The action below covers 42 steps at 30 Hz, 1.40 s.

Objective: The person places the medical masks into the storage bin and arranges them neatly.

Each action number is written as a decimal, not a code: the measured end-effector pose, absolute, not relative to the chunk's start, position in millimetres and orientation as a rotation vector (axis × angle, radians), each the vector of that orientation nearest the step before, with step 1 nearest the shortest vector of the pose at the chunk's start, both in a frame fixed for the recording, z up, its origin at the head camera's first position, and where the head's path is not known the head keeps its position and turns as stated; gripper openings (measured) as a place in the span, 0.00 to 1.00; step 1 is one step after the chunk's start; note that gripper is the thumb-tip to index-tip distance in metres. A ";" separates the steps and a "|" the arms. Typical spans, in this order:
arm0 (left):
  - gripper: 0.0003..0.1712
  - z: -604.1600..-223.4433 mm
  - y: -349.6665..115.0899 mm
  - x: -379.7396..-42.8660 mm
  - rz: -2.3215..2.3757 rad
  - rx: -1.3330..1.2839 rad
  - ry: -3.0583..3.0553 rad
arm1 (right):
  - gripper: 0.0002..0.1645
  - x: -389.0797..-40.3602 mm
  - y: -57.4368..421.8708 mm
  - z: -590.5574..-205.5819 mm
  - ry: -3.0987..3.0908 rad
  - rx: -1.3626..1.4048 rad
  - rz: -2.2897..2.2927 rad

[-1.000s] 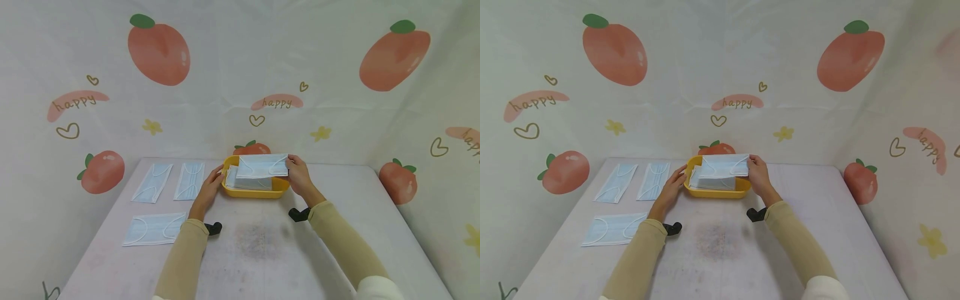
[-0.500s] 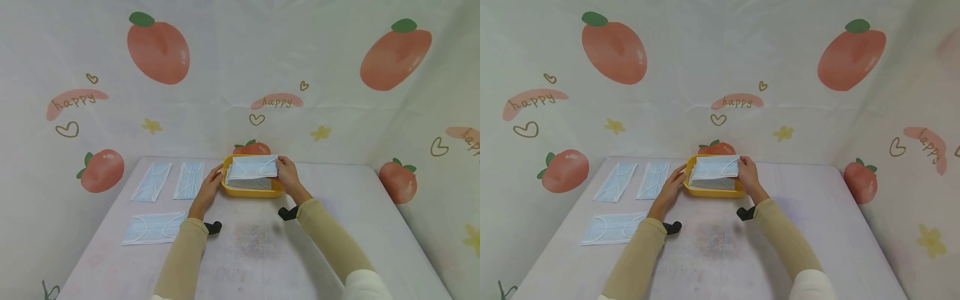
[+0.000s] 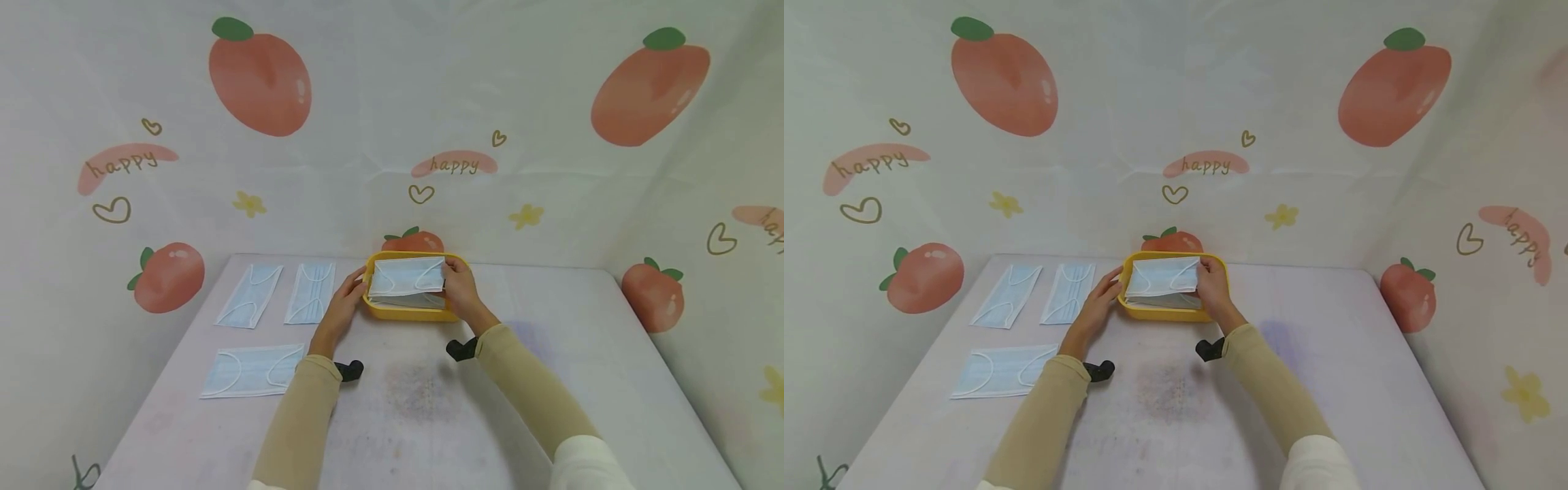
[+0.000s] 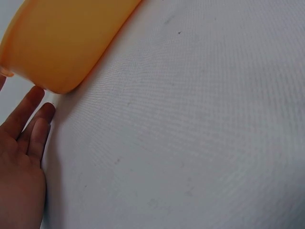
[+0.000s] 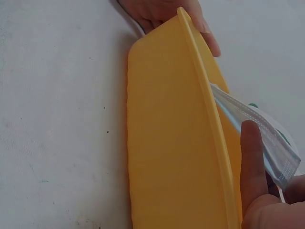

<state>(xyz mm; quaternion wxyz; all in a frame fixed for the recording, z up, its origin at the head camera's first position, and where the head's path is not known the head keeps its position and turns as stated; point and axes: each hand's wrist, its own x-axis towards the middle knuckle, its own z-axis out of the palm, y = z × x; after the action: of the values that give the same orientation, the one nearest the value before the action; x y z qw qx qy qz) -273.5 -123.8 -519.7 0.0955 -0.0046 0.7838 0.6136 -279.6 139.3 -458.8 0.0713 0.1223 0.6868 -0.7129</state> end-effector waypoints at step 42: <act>0.25 -518.1 -123.3 -272.1 1.811 -0.030 2.327 | 0.57 -268.8 130.2 -453.1 2.821 -0.243 -0.963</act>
<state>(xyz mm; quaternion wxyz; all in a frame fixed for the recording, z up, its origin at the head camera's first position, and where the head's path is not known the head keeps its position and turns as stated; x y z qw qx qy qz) -272.1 -123.3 -518.1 0.0961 -0.0100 0.7855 0.6113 -268.8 130.2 -453.1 0.0754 -0.0810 0.9406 -0.3209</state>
